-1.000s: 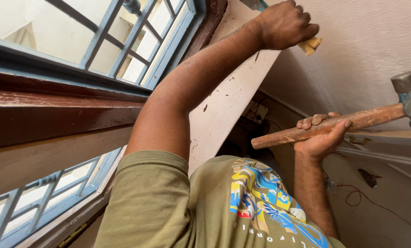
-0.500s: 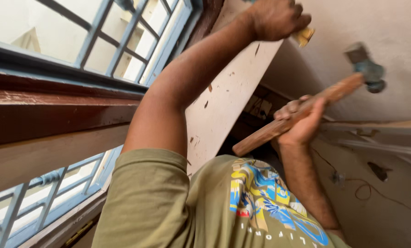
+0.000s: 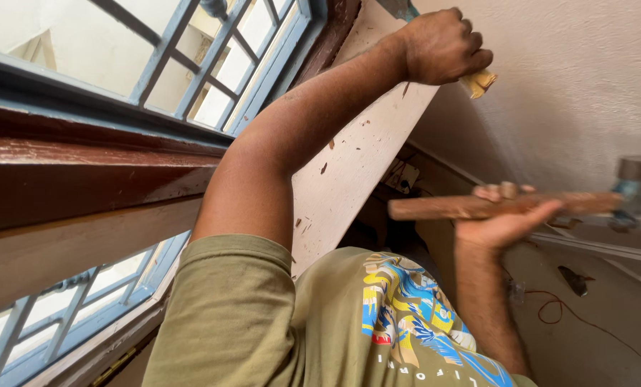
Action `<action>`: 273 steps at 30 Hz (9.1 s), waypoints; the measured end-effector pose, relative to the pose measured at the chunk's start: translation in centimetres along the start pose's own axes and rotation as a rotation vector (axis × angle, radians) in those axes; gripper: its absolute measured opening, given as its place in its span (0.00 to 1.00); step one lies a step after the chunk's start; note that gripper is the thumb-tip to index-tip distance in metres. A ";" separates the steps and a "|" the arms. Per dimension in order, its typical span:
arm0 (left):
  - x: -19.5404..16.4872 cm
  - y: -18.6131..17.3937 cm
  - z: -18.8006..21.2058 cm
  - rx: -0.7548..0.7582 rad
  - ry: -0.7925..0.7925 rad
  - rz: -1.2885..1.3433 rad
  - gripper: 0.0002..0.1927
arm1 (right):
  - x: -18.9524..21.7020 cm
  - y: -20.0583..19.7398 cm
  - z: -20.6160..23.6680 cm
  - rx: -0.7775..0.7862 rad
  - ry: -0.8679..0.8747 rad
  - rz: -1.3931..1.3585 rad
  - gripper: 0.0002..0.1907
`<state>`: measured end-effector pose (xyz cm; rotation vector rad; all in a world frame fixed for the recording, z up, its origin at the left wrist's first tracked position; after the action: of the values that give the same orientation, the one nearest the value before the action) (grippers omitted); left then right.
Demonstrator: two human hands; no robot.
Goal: The person removes old wood debris from a window frame using a chisel and a ball-peen hammer, holding the chisel against the frame and tapping it to pry out small wood pieces. They collect the removed pieces in one hand, set the hammer down on the sill, and brush loose debris off the frame by hand.
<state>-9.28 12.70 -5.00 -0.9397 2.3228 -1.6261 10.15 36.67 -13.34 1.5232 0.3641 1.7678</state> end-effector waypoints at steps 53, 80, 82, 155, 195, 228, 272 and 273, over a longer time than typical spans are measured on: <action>-1.2 -2.0 -2.6 0.026 0.017 0.039 0.09 | 0.1 0.6 2.6 0.055 0.049 0.121 0.28; -0.7 1.4 0.0 0.054 0.036 -0.018 0.11 | 0.1 -3.9 5.4 -0.008 -0.002 0.075 0.31; -0.5 1.3 -0.3 0.051 0.022 -0.008 0.08 | 0.1 -3.9 5.1 0.024 -0.015 0.062 0.29; -0.8 0.7 -0.4 0.036 0.005 -0.057 0.11 | -0.5 -1.5 4.2 0.010 -0.006 0.138 0.28; 0.7 0.6 0.2 0.027 -0.036 0.050 0.10 | -3.5 4.3 3.7 0.080 0.182 0.031 0.25; 1.9 1.5 -1.9 0.119 -0.155 0.161 0.05 | -3.1 0.9 1.8 0.151 0.125 0.131 0.27; 1.1 -1.0 -2.3 0.053 -0.055 0.052 0.08 | 3.8 -3.2 -0.9 0.052 -0.120 0.051 0.27; 1.0 -0.7 -2.2 0.066 -0.051 0.050 0.08 | 3.6 -3.4 -0.7 0.052 -0.112 0.061 0.27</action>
<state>-10.82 13.72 -3.26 -0.8913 2.2265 -1.6298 10.75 41.64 -13.13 1.6781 0.3137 1.7225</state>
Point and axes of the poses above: each hand's wrist, its own z-axis away from the middle knuckle, its own y-axis out of the palm, x = y × z, the point moved 6 cm from there along -z, towards the middle knuckle, and after that the axes turned 5 degrees about x, right-handed, at the moved point
